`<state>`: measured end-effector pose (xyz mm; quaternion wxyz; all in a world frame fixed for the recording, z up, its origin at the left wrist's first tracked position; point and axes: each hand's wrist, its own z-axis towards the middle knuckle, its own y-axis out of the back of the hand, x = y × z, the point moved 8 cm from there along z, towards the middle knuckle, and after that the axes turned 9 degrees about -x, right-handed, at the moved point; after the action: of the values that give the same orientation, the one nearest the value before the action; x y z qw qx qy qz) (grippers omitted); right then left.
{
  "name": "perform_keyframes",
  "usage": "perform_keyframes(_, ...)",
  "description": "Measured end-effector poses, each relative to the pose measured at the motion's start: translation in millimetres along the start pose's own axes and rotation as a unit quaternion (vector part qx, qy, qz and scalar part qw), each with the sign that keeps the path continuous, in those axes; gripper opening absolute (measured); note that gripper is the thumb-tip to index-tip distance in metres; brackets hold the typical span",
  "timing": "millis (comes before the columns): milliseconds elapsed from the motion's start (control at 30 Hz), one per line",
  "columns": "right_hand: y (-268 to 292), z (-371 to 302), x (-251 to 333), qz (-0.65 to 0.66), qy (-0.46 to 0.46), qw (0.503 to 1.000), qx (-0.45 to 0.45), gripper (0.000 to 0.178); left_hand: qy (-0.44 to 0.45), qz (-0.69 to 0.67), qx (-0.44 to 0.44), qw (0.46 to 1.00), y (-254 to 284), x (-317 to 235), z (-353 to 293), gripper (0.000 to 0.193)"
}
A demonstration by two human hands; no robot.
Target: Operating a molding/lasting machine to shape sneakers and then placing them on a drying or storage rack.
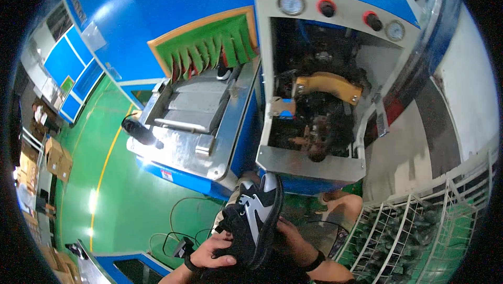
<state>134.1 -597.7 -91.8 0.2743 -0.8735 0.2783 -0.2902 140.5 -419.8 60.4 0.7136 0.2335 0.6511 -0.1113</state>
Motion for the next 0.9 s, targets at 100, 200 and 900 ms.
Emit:
perform_keyframes(100, -5.1, 3.2, -22.3, -0.02, -0.052, 0.998, 0.002, 0.035, -0.055, -0.004, -0.046, 0.997, 9.9, -4.5, -11.4, 0.042)
perform_keyframes(200, -13.0, 5.9, -22.2, -0.024, -0.021, 0.999, -0.022, 0.035, -0.11, 0.049, 0.021, 0.992, 1.8, -23.6, -19.3, 0.038)
perform_keyframes(900, -43.8, 15.7, -27.7, -0.032, 0.018, 0.999, -0.034, 0.02, 0.144, 0.311, -0.123, 0.932, 37.5, 47.0, -50.9, 0.036)
